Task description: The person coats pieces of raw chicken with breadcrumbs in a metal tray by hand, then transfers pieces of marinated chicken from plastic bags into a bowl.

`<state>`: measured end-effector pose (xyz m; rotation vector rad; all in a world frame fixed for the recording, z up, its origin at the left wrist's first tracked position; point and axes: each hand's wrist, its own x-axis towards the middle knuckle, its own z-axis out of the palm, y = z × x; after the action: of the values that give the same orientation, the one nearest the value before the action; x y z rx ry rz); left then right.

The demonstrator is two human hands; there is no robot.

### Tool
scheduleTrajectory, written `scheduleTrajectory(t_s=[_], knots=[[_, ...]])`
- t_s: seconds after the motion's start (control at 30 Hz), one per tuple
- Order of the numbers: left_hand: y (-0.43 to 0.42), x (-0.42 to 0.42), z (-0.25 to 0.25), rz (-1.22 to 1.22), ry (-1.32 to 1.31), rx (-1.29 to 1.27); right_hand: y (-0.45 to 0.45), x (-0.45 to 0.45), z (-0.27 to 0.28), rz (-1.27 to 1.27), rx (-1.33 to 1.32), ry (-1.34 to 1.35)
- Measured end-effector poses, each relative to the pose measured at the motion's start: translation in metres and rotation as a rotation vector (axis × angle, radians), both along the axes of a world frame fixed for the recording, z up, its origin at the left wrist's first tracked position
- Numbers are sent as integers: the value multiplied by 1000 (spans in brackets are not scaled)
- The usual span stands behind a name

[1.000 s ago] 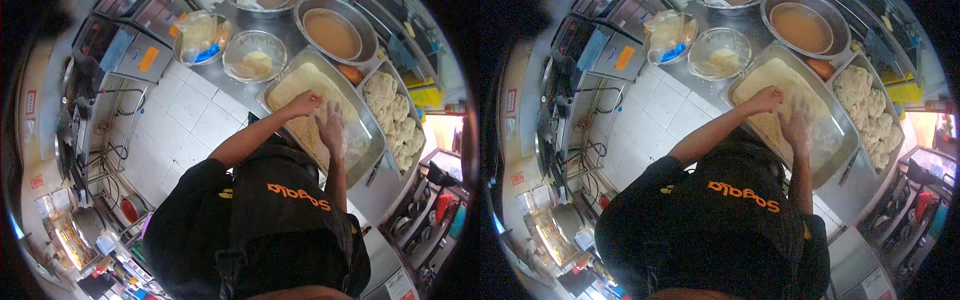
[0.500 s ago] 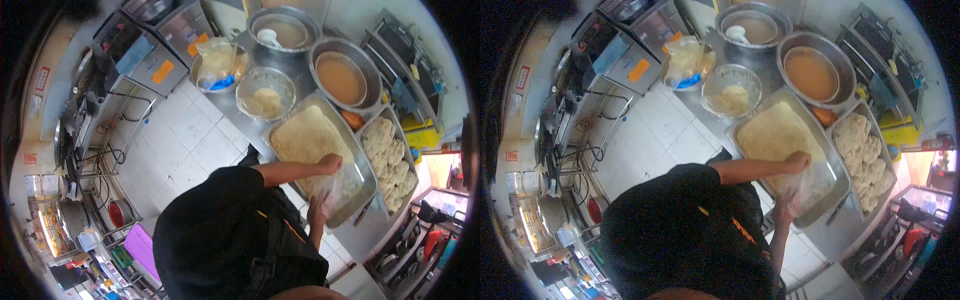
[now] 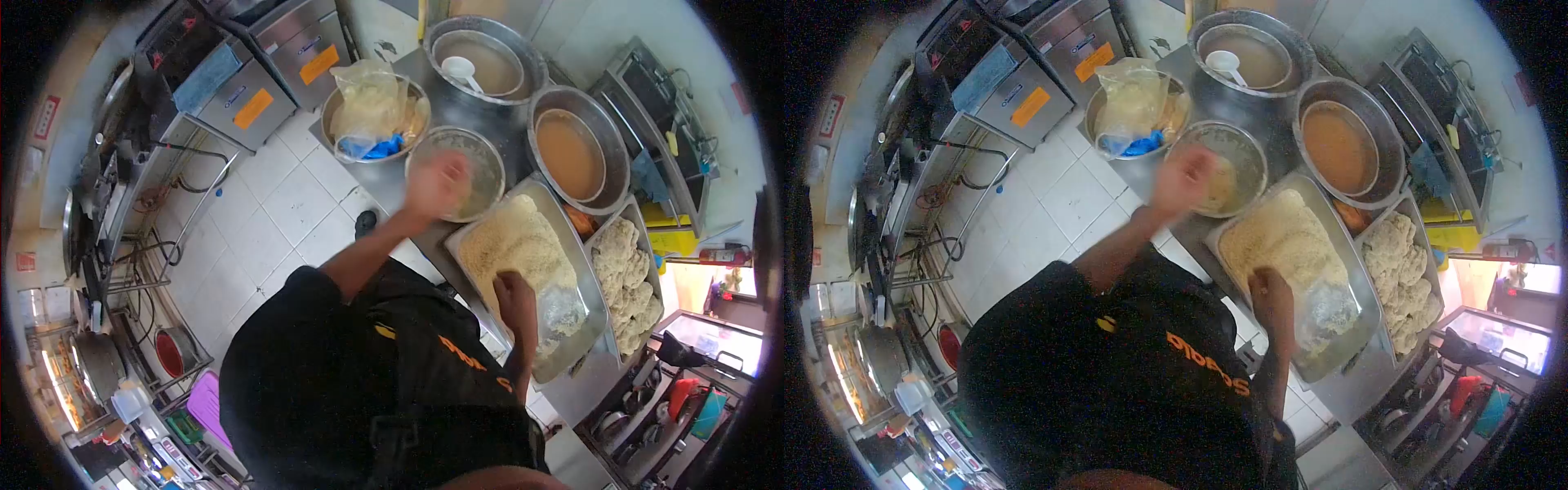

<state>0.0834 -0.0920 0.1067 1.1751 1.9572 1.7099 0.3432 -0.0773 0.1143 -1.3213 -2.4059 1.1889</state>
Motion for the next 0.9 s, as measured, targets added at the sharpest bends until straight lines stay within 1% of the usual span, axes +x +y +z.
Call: scheduleTrajectory(t_s=[0.03,0.1,0.13,0.17,0.23,0.3,0.4,0.5,0.6,0.7,0.77,0.8,0.9], knots=[[-13,-47,-4,181,38,33,3,-38,5,36,-7,38],[-47,-125,-1,496,360,-40,4,-110,14,119,-81,151],[-57,-153,-8,482,464,-144,5,-146,15,186,-64,150],[-69,-177,-22,460,565,-249,3,-179,17,248,-51,144],[-87,-215,-54,306,562,-405,-8,-243,21,346,-97,295],[-89,-250,-75,35,361,-492,-18,-299,21,454,-118,358],[-78,-271,-37,-103,196,-349,-30,-359,0,519,176,324],[-68,-286,9,-270,197,-316,-35,-397,-13,366,561,326],[-57,-292,31,-419,285,-233,-17,-414,-18,368,709,270],[-48,-287,34,-487,525,-76,-2,-422,-32,343,198,-106],[-47,-280,36,-547,539,-128,7,-425,-66,410,199,-147],[-49,-278,35,-574,541,-158,6,-425,-70,448,195,-169],[-53,-278,30,-527,447,-118,1,-427,-75,278,629,350]])
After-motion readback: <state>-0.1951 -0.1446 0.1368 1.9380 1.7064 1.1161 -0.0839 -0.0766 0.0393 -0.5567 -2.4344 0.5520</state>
